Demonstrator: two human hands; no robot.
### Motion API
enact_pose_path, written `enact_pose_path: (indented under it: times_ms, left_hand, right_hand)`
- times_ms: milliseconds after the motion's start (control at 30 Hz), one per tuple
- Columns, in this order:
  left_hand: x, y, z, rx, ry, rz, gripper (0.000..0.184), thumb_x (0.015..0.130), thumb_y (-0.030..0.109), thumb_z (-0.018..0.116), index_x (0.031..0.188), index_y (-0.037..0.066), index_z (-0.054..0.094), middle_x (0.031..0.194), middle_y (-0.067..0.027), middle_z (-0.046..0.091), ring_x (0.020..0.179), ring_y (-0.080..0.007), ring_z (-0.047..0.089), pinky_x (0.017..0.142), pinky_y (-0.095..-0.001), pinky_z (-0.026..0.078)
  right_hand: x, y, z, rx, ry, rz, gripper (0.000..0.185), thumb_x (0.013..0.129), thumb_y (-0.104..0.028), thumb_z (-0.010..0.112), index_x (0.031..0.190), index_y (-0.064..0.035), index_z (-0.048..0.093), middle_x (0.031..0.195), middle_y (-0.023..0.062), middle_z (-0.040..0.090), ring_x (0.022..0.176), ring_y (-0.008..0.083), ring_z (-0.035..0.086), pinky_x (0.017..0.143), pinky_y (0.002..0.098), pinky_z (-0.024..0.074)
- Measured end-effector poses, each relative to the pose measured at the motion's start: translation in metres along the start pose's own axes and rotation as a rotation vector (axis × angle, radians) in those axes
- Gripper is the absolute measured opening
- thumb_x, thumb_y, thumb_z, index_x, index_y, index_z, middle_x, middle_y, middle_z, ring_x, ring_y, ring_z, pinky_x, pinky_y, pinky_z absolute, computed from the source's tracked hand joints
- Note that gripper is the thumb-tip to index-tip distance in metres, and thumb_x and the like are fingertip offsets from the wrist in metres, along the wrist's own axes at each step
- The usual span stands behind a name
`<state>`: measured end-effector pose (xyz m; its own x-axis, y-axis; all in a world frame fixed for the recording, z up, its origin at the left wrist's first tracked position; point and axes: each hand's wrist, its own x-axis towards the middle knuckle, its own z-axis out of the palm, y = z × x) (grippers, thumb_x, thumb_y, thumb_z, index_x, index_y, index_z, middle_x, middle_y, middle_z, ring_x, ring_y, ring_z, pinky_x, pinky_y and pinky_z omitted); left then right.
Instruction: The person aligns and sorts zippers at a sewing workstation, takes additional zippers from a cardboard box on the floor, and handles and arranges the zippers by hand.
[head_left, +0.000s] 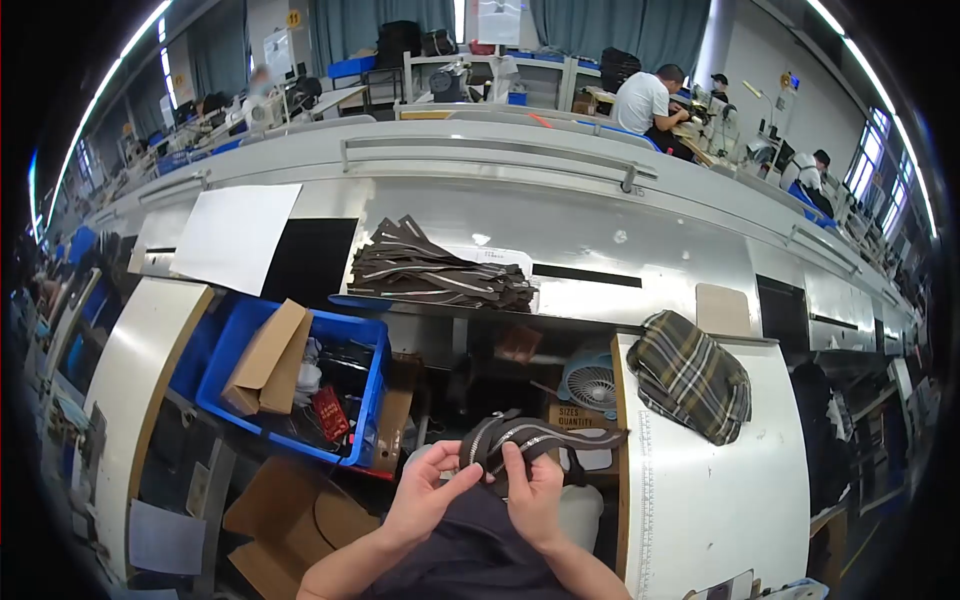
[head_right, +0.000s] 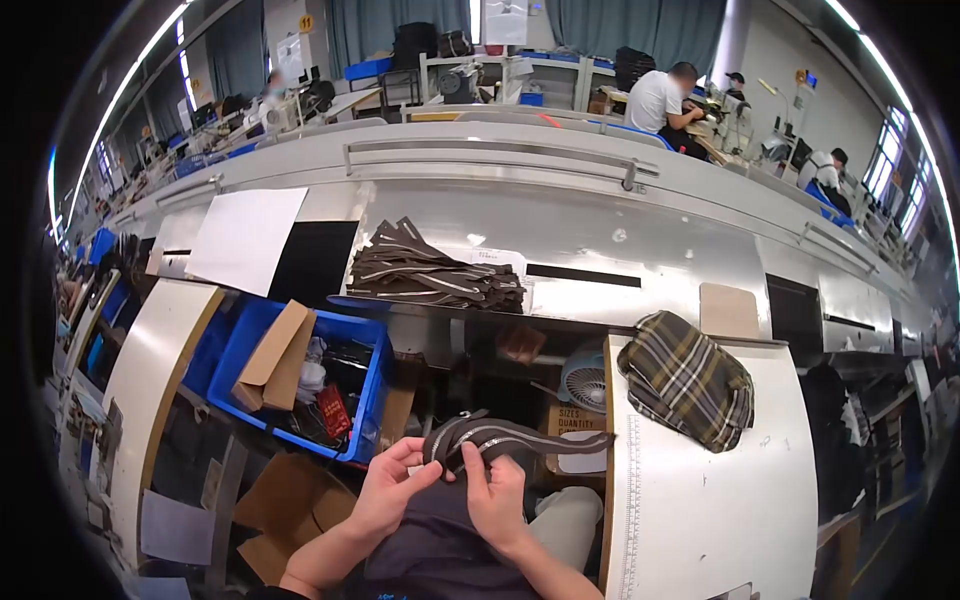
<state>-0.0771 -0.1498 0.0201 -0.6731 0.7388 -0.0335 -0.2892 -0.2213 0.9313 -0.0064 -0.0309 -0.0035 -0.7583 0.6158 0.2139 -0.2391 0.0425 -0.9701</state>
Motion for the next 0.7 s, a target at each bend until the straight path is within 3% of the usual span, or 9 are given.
enact_pose_path:
  times_ms: [33, 167, 200, 367, 433, 533, 633, 700]
  left_hand:
    - [0.000, 0.010, 0.007, 0.021, 0.033, -0.025, 0.017, 0.086, 0.004, 0.054, 0.103, -0.002, 0.052, 0.091, -0.0077, 0.060, 0.085, -0.0126, 0.058, 0.081, -0.0268, 0.043]
    - [0.011, 0.011, 0.009, -0.257, 0.080, 0.125, 0.009, 0.091, 0.008, 0.047, 0.096, 0.002, 0.051, 0.089, -0.0085, 0.059, 0.085, -0.0173, 0.057, 0.083, -0.0321, 0.045]
    - [0.014, 0.012, 0.009, -0.326, 0.059, 0.168, 0.009, 0.093, 0.012, 0.044, 0.097, 0.005, 0.049, 0.083, -0.0062, 0.055, 0.080, -0.0169, 0.056, 0.081, -0.0327, 0.047]
    - [0.022, 0.018, 0.013, -0.411, 0.142, 0.344, 0.013, 0.096, 0.017, 0.040, 0.097, 0.005, 0.045, 0.072, -0.0040, 0.046, 0.067, -0.0150, 0.051, 0.069, -0.0326, 0.048]
    - [0.018, 0.016, 0.013, -0.414, 0.109, 0.323, 0.014, 0.096, 0.018, 0.039, 0.098, 0.005, 0.045, 0.071, -0.0036, 0.045, 0.064, -0.0140, 0.049, 0.066, -0.0314, 0.046]
    - [0.013, 0.013, 0.022, -0.387, 0.105, 0.302, 0.015, 0.097, 0.019, 0.037, 0.097, 0.006, 0.045, 0.069, -0.0016, 0.044, 0.058, -0.0114, 0.044, 0.059, -0.0276, 0.041]
    - [0.011, 0.011, 0.025, -0.352, 0.111, 0.295, 0.015, 0.097, 0.019, 0.037, 0.097, 0.007, 0.046, 0.067, -0.0004, 0.043, 0.055, -0.0100, 0.041, 0.055, -0.0259, 0.038]
    - [0.009, 0.009, 0.022, -0.340, 0.105, 0.302, 0.015, 0.097, 0.019, 0.037, 0.097, 0.007, 0.046, 0.068, -0.0007, 0.042, 0.054, -0.0097, 0.040, 0.055, -0.0256, 0.038]
  right_hand:
    - [0.000, -0.003, -0.003, 0.019, 0.020, -0.007, 0.018, 0.092, -0.011, 0.047, 0.087, 0.0029, 0.058, 0.074, 0.0044, 0.058, 0.065, 0.0090, 0.053, 0.060, 0.0233, 0.0431]
    - [0.001, -0.023, -0.003, 0.149, 0.046, 0.053, 0.022, 0.096, -0.015, 0.041, 0.089, 0.0000, 0.055, 0.079, 0.0004, 0.056, 0.072, 0.0044, 0.049, 0.065, 0.0198, 0.0414]
    - [0.001, -0.025, -0.003, 0.225, 0.034, 0.094, 0.022, 0.096, -0.015, 0.041, 0.090, 0.0001, 0.054, 0.079, 0.0002, 0.056, 0.072, 0.0043, 0.049, 0.066, 0.0197, 0.0412]
    - [0.008, -0.024, 0.003, 0.667, 0.038, 0.235, 0.027, 0.096, -0.022, 0.039, 0.092, -0.0008, 0.055, 0.085, 0.0063, 0.061, 0.076, 0.0136, 0.059, 0.074, 0.0284, 0.0475]
    - [0.010, -0.037, 0.004, 0.798, 0.066, 0.283, 0.029, 0.096, -0.024, 0.038, 0.091, -0.0009, 0.055, 0.087, 0.0081, 0.062, 0.078, 0.0170, 0.062, 0.075, 0.0321, 0.0489]
    - [0.013, -0.037, 0.001, 0.854, 0.127, 0.357, 0.026, 0.095, -0.022, 0.040, 0.086, -0.0021, 0.054, 0.078, 0.0053, 0.060, 0.067, 0.0140, 0.058, 0.071, 0.0329, 0.0496]
    - [0.020, -0.018, -0.003, 1.117, 0.026, 0.318, 0.022, 0.092, -0.021, 0.044, 0.083, -0.0047, 0.054, 0.067, 0.0025, 0.055, 0.057, 0.0114, 0.050, 0.065, 0.0323, 0.0496]
    - [0.024, -0.023, -0.006, 0.985, 0.159, 0.373, 0.018, 0.090, -0.020, 0.046, 0.082, -0.0059, 0.054, 0.065, 0.0014, 0.052, 0.053, 0.0107, 0.045, 0.064, 0.0309, 0.0491]
